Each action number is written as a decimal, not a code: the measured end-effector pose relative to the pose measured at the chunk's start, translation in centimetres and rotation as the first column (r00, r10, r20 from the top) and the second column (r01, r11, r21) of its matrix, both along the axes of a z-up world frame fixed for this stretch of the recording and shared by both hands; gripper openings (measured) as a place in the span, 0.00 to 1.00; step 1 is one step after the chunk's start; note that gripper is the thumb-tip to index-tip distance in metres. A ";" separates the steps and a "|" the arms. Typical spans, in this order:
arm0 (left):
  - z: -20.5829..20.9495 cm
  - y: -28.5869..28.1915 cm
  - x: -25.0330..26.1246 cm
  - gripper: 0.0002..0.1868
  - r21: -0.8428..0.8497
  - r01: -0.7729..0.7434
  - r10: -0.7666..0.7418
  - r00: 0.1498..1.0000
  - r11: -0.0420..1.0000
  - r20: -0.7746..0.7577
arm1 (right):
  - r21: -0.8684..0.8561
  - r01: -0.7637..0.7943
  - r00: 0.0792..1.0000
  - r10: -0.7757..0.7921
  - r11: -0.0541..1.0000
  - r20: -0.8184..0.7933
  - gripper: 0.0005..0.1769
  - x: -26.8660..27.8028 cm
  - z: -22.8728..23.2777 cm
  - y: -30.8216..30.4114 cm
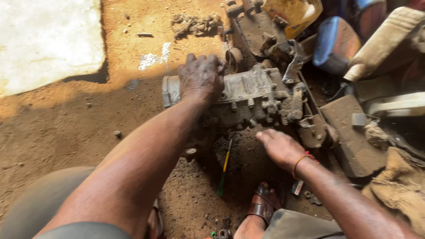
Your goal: The person works on a mechanical component using a metal bar and a wrench while using a cloth to wipe different parts of the assembly.
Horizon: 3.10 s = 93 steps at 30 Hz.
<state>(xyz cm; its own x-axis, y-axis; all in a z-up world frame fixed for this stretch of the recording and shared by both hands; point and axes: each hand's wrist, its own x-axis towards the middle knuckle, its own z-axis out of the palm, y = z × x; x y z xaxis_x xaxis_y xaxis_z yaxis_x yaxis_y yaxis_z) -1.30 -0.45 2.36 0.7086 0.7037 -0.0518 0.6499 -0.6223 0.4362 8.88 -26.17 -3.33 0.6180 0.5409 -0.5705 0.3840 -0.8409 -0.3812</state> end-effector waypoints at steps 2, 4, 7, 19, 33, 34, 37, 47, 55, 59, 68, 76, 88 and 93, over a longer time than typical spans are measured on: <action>0.2 0.0 0.2 0.13 0.002 0.013 -0.013 1.000 1.000 -0.027 | -0.085 -0.043 0.997 0.048 0.995 0.061 0.35 -0.8 0.7 -0.1; -0.1 0.2 0.1 0.13 0.003 0.019 -0.019 0.999 1.000 -0.044 | -0.207 -0.013 0.998 0.025 0.978 0.056 0.33 -1.1 2.0 0.1; -0.6 0.5 0.3 0.12 -0.009 0.020 -0.020 0.999 1.000 -0.039 | -0.180 0.047 0.995 -0.031 0.983 0.091 0.32 -1.4 3.7 0.2; 0.1 0.5 -0.2 0.14 0.014 0.031 -0.032 0.999 0.999 0.038 | -0.164 0.114 0.992 -0.103 0.980 0.072 0.21 -0.1 6.5 -1.7; -1.1 0.5 0.3 0.10 0.013 0.035 -0.036 0.992 0.999 0.119 | -0.231 -0.109 0.886 0.200 0.967 0.418 0.20 2.2 1.6 -2.1; -1.2 0.5 0.3 0.11 0.004 0.037 -0.037 0.995 0.999 0.094 | -0.187 -0.134 0.883 0.202 0.973 0.423 0.20 2.7 0.6 -2.3; -1.1 0.5 0.4 0.11 0.002 0.039 -0.039 0.998 0.999 0.042 | -0.096 -0.063 0.942 0.091 0.993 0.322 0.20 3.9 -2.6 -3.5; -4.4 1.2 -1.3 0.12 0.198 0.058 -0.089 0.985 0.979 0.150 | -0.143 -0.408 0.800 0.429 0.902 0.419 0.15 1.1 -2.3 -2.3; -1.3 0.7 0.1 0.12 0.049 0.037 -0.038 0.999 0.998 0.025 | -0.270 -0.194 0.801 0.311 0.943 0.512 0.19 1.5 2.9 0.3; -1.0 0.6 0.5 0.13 0.022 0.057 -0.057 0.998 0.998 0.011 | -0.316 -0.163 0.825 0.305 0.935 0.475 0.19 1.3 2.0 -0.8; -2.7 0.9 1.0 0.13 0.136 0.058 -0.067 0.996 0.989 0.059 | -0.274 -0.177 0.887 0.274 0.945 0.372 0.19 0.2 2.7 -0.5; -2.4 1.0 0.3 0.12 0.050 0.060 -0.062 0.997 0.997 0.042 | -0.264 -0.180 0.833 0.290 0.948 0.472 0.16 0.0 3.4 0.2; -3.0 0.9 1.1 0.11 0.115 0.064 -0.077 0.991 0.991 0.111 | -0.173 -0.310 0.774 0.353 0.935 0.526 0.14 2.2 -2.7 -4.9; -2.7 1.0 0.7 0.12 0.151 0.031 -0.057 0.984 0.988 0.169 | -0.077 -0.265 0.783 0.261 0.961 0.564 0.15 1.9 -1.8 -1.8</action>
<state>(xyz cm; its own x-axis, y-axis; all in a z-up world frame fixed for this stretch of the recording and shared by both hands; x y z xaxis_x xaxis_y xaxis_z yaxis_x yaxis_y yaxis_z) -0.65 0.56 -0.35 0.7285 0.6622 0.1752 0.5434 -0.7144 0.4409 10.78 -28.01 -5.11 0.6614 0.7324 -0.1618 0.7382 -0.6738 -0.0324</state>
